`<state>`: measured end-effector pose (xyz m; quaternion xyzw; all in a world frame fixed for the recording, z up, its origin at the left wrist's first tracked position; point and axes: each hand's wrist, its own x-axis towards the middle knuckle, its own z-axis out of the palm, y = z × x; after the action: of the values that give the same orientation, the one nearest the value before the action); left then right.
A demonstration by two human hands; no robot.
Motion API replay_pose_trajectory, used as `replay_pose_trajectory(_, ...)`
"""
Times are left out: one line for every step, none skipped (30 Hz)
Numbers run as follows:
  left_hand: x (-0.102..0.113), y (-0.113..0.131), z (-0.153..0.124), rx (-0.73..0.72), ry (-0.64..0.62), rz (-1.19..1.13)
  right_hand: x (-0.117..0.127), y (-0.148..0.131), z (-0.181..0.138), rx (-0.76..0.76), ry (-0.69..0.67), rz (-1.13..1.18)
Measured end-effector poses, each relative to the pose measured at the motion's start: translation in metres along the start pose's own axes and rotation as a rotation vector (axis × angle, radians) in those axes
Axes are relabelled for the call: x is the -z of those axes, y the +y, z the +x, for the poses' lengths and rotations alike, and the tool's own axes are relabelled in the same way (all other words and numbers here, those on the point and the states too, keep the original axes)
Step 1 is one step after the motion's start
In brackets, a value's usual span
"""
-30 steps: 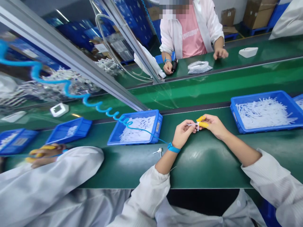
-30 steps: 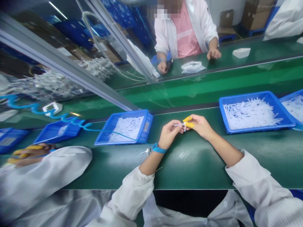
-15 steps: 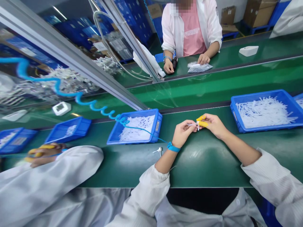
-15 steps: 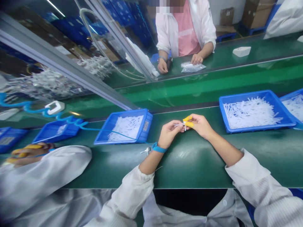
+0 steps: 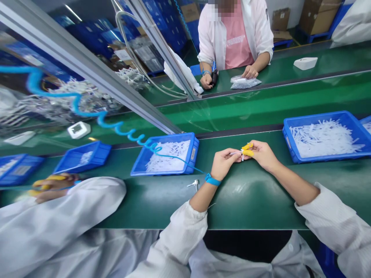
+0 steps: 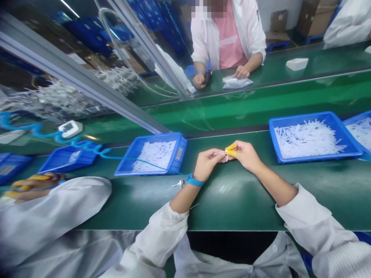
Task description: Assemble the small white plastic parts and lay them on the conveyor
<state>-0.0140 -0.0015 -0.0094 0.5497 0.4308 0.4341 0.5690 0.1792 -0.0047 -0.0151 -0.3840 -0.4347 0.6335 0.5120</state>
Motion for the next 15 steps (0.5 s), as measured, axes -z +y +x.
replay_pose_trajectory(0.0003,-0.0002,0.0,0.003,-0.002,-0.001,-0.0001,0.0006,-0.0002,-0.003,0.006,-0.002)
replay_pose_trajectory(0.0006,-0.0004,0.0001,0.004,-0.001,-0.002,-0.0003,0.0012,-0.0004,-0.005,0.011,-0.005)
replay_pose_trajectory(0.0007,-0.0005,0.0001,0.004,0.0,-0.002,-0.0004,0.0017,-0.0006,-0.005,0.017,-0.007)
replay_pose_trajectory(0.0007,-0.0006,0.0001,0.004,-0.001,-0.001,-0.0006,0.0021,-0.0008,-0.002,0.024,-0.011)
replay_pose_trajectory(0.0005,-0.0006,0.0002,0.003,-0.001,-0.001,-0.0009,0.0024,-0.0009,0.004,0.032,-0.015)
replay_pose_trajectory(0.0,-0.0007,0.0004,0.002,0.0,-0.001,-0.0012,0.0026,-0.0009,0.012,0.04,-0.021)
replay_pose_trajectory(-0.0005,-0.0008,0.0006,0.002,0.003,-0.001,-0.0015,0.0027,-0.0008,0.021,0.049,-0.027)
replay_pose_trajectory(-0.0011,-0.0009,0.0009,0.001,0.007,-0.002,-0.0018,0.0026,-0.0007,0.028,0.058,-0.034)
replay_pose_trajectory(-0.0018,-0.0011,0.0013,0.001,0.013,-0.002,-0.002,0.0024,-0.0004,0.034,0.066,-0.039)
replay_pose_trajectory(-0.0023,-0.0014,0.0018,0.001,0.021,-0.002,-0.0021,0.0022,-0.0002,0.036,0.072,-0.043)
replay_pose_trajectory(-0.0026,-0.0018,0.0022,0.003,0.025,-0.004,-0.0021,0.0018,0.0001,0.036,0.077,-0.043)
replay_pose_trajectory(-0.0027,-0.0023,0.0027,0.006,0.028,-0.008,-0.0019,0.0015,0.0004,0.033,0.08,-0.04)
replay_pose_trajectory(-0.0025,-0.0029,0.0032,0.01,0.029,-0.017,-0.0016,0.0012,0.0008,0.029,0.078,-0.036)
replay_pose_trajectory(-0.0022,-0.0035,0.0037,0.016,0.026,-0.028,-0.0013,0.0009,0.0011,0.026,0.073,-0.031)
replay_pose_trajectory(-0.0018,-0.0043,0.0041,0.023,0.02,-0.038,-0.0009,0.0008,0.0015,0.023,0.065,-0.026)
